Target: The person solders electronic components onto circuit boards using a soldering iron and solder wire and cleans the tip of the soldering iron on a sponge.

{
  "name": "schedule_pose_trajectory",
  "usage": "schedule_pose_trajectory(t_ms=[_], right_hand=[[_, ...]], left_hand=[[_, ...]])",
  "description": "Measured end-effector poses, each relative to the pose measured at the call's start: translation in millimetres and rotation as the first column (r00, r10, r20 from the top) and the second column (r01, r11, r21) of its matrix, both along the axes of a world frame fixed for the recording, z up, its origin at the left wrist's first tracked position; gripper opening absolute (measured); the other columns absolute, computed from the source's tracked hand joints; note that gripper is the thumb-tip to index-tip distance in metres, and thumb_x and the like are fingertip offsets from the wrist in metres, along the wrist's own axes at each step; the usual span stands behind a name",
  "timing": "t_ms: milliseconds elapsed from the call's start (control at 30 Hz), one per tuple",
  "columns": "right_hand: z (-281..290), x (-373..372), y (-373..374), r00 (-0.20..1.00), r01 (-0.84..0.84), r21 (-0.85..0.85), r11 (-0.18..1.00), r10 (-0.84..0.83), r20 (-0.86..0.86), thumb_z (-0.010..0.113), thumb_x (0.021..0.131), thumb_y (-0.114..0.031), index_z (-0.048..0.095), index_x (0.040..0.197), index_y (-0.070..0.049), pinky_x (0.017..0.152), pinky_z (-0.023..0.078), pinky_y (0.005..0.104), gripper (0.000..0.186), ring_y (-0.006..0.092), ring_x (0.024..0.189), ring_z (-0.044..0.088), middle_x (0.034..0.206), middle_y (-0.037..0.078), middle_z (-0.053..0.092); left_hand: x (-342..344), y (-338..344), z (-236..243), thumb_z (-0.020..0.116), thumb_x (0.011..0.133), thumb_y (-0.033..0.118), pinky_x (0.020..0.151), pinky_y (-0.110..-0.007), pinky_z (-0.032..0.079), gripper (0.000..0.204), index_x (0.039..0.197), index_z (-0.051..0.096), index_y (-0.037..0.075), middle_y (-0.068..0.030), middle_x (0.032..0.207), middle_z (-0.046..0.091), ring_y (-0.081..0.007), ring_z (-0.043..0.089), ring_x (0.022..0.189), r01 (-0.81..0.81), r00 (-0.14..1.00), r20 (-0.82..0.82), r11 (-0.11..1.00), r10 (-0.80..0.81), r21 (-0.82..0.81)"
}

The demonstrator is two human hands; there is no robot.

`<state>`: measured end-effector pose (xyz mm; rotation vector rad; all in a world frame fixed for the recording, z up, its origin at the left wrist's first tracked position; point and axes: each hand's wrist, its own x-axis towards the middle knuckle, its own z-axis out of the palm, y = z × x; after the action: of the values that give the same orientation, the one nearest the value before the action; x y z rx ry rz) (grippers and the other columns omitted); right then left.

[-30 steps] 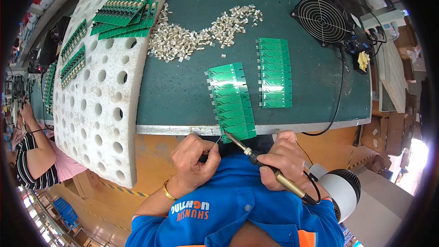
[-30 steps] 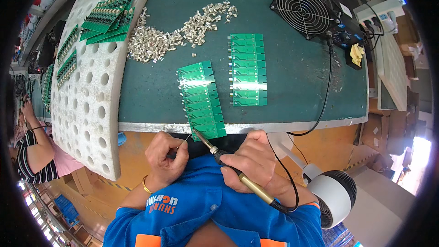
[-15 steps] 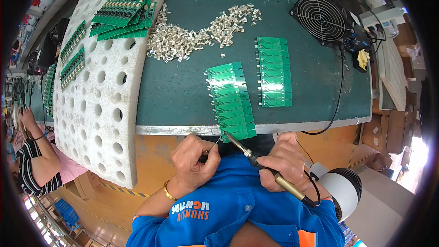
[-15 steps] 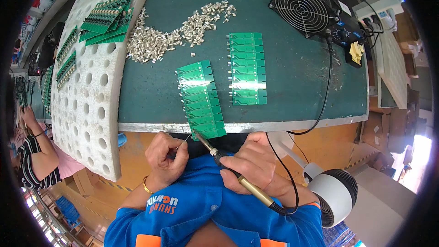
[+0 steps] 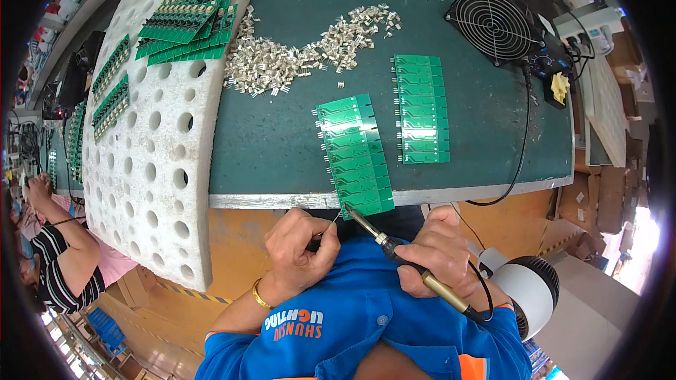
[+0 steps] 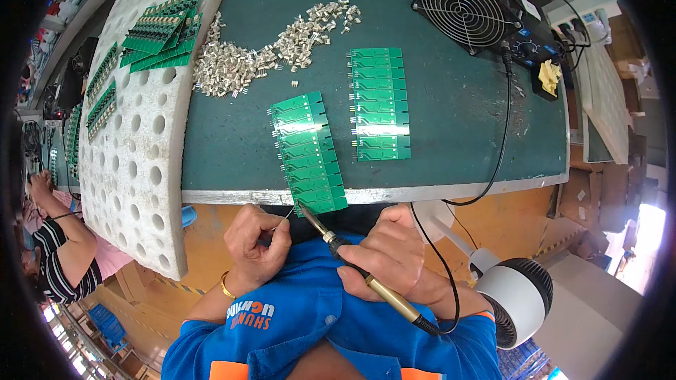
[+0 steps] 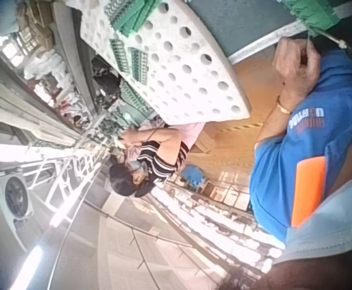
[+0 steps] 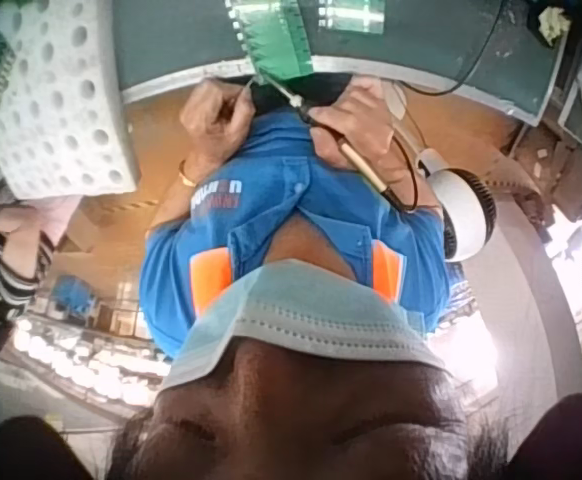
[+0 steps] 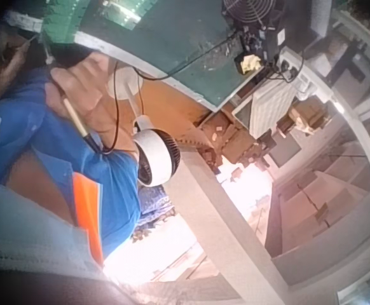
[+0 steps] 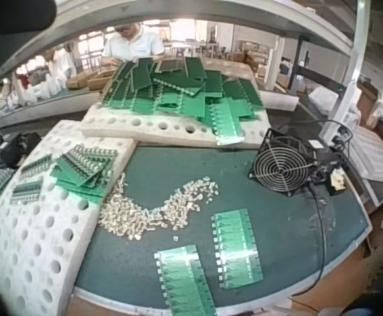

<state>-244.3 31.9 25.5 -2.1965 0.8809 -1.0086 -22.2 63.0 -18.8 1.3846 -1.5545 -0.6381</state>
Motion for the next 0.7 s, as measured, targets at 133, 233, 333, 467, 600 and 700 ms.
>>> schedule_pose_trajectory(t_ms=[133, 233, 333, 467, 600, 700], right_hand=[[0.2, 0.2, 0.7, 1.0, 0.001, -0.001, 1.0, -0.001, -0.008, 0.076, 0.077, -0.017, 0.065, 0.097, -0.009, 0.065, 0.041, 0.0328, 0.024, 0.0163, 0.052, 0.053, 0.062, -0.002, 0.059], [-0.6, -0.2, 0.5, 1.0, -0.008, -0.002, 1.0, 0.008, -0.008, 0.076, 0.077, -0.017, 0.065, 0.097, -0.009, 0.064, 0.041, 0.0325, 0.024, 0.0165, 0.052, 0.053, 0.062, -0.002, 0.059], [-0.5, -0.3, 1.0, 1.0, -0.008, -0.005, 1.0, 0.008, -0.009, 0.077, 0.075, -0.016, 0.065, 0.097, -0.009, 0.064, 0.04, 0.0325, 0.026, 0.0165, 0.052, 0.053, 0.063, -0.002, 0.059], [0.6, 0.6, 0.9, 1.0, -0.003, 0.001, 1.0, 0.003, -0.009, 0.077, 0.074, -0.015, 0.065, 0.097, -0.009, 0.064, 0.04, 0.0325, 0.026, 0.0167, 0.052, 0.053, 0.063, -0.002, 0.059], [0.4, 0.0, 0.9, 1.0, -0.009, -0.001, 1.0, 0.009, -0.011, 0.078, 0.072, -0.014, 0.065, 0.096, -0.009, 0.064, 0.04, 0.0324, 0.027, 0.0166, 0.052, 0.053, 0.062, -0.002, 0.059], [1.2, -0.5, 1.4, 1.0, -0.012, -0.001, 1.0, 0.012, -0.016, 0.078, 0.072, -0.014, 0.065, 0.096, -0.009, 0.064, 0.04, 0.0323, 0.028, 0.0163, 0.052, 0.053, 0.061, -0.001, 0.059]], left_hand=[[-0.1, -1.0, -1.5, 0.071, 0.072, -0.004, 0.046, -0.026, 0.039, 0.011, 0.074, 0.063, 0.002, -0.0067, 0.065, 0.056, -0.0144, 0.05, 0.052, 0.0, 1.0, 0.004, 1.0, 0.0, -0.015], [0.3, -0.6, -1.4, 0.071, 0.073, -0.004, 0.046, -0.026, 0.038, 0.011, 0.074, 0.063, 0.002, -0.0066, 0.065, 0.056, -0.0142, 0.05, 0.052, 0.004, 1.0, 0.005, 1.0, -0.004, -0.008], [0.1, -1.0, -0.7, 0.071, 0.073, -0.004, 0.046, -0.027, 0.038, 0.011, 0.074, 0.063, 0.002, -0.0065, 0.065, 0.056, -0.014, 0.05, 0.052, 0.006, 1.0, -0.001, 1.0, -0.006, -0.003], [-2.0, -3.0, 0.5, 0.072, 0.068, -0.002, 0.044, -0.028, 0.04, 0.012, 0.068, 0.063, 0.005, -0.0051, 0.059, 0.053, -0.0158, 0.053, 0.048, -0.034, 0.999, -0.003, 0.999, 0.034, -0.001], [-1.5, -2.9, 1.2, 0.072, 0.068, -0.002, 0.044, -0.028, 0.04, 0.012, 0.068, 0.063, 0.005, -0.0049, 0.059, 0.053, -0.0158, 0.053, 0.048, -0.032, 0.999, 0.007, 0.999, 0.032, 0.007], [-0.2, -1.6, 0.0, 0.072, 0.071, -0.002, 0.045, -0.027, 0.039, 0.011, 0.071, 0.063, 0.004, -0.0057, 0.062, 0.054, -0.0149, 0.052, 0.05, -0.006, 1.0, 0.003, 1.0, 0.006, 0.001]])
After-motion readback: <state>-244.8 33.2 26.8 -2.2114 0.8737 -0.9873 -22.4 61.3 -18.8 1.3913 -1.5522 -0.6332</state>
